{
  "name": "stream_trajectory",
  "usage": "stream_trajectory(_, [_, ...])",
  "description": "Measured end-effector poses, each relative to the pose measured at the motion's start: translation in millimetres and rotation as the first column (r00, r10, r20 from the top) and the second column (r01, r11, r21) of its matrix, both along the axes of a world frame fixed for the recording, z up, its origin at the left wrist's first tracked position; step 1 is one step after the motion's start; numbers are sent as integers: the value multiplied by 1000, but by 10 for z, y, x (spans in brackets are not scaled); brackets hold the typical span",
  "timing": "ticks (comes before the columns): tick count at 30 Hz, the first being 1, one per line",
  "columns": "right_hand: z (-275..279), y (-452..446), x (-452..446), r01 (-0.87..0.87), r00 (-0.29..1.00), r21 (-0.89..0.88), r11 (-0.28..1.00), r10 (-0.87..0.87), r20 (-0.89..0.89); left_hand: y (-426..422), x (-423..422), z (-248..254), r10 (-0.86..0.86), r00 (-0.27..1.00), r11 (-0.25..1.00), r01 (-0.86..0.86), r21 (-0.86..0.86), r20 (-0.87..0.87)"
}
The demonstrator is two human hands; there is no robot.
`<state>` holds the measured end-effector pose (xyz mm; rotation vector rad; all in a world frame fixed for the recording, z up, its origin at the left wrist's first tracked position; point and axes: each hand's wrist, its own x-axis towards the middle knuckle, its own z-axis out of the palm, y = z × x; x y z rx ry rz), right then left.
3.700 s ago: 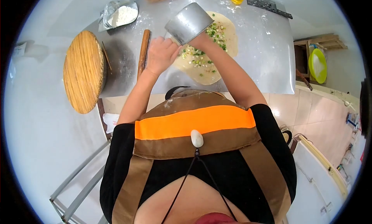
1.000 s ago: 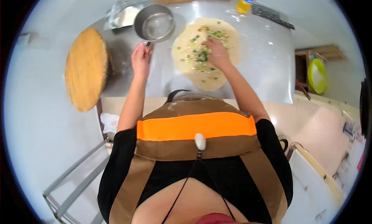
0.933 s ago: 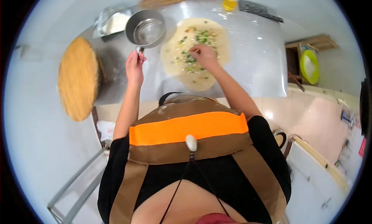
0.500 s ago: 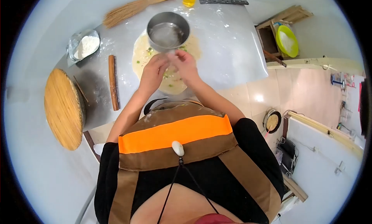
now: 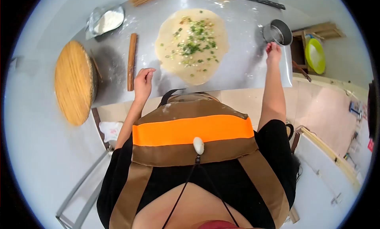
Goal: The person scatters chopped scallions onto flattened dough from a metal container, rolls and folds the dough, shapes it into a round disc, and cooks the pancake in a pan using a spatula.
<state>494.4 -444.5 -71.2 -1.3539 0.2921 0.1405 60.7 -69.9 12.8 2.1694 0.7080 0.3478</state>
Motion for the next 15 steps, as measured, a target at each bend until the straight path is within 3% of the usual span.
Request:
stream_trajectory(3, [2,-4,6,-47,999,75,996,45,32,-53,59,38,36,999,999,-37,34,12])
stream_trajectory(5, [138,31,-89,14,1000,2,1000,-14,-2,-70,179,44,42,997,999,-43,-12,-69])
stream_trajectory(7, [31,-37,-213,87,996,-79,993,-89,-25,-42,372,-20,-144,988,952,155,264,-61])
stream_trajectory(9, [-228,-163,-393,261,958,-535,803,-147,247,-45,674,-59,-305,950,879,305,366,-57])
stream_trajectory(10, [-135,-134,-644,125,971,-681,722,53,235,-50,875,-100,-406,909,832,412,371,-99])
stream_trajectory(11, [-42,-67,-939,78,935,-824,561,246,256,-72,1070,-150,-501,853,773,516,370,-143])
stream_trajectory(12, [53,31,-1244,58,874,-928,367,431,225,-125,1247,-194,-574,807,693,569,443,-138])
stream_trajectory(13, [118,118,-1521,2,848,-956,294,507,158,-182,1403,-255,-641,754,606,610,511,-140])
stream_trajectory(14, [174,186,-1738,-50,813,-975,217,576,87,-215,1551,-334,-649,748,605,617,503,-137])
stream_trajectory(15, [219,221,-1904,-51,817,-976,211,571,81,-227,1686,-408,-718,670,487,679,550,-191])
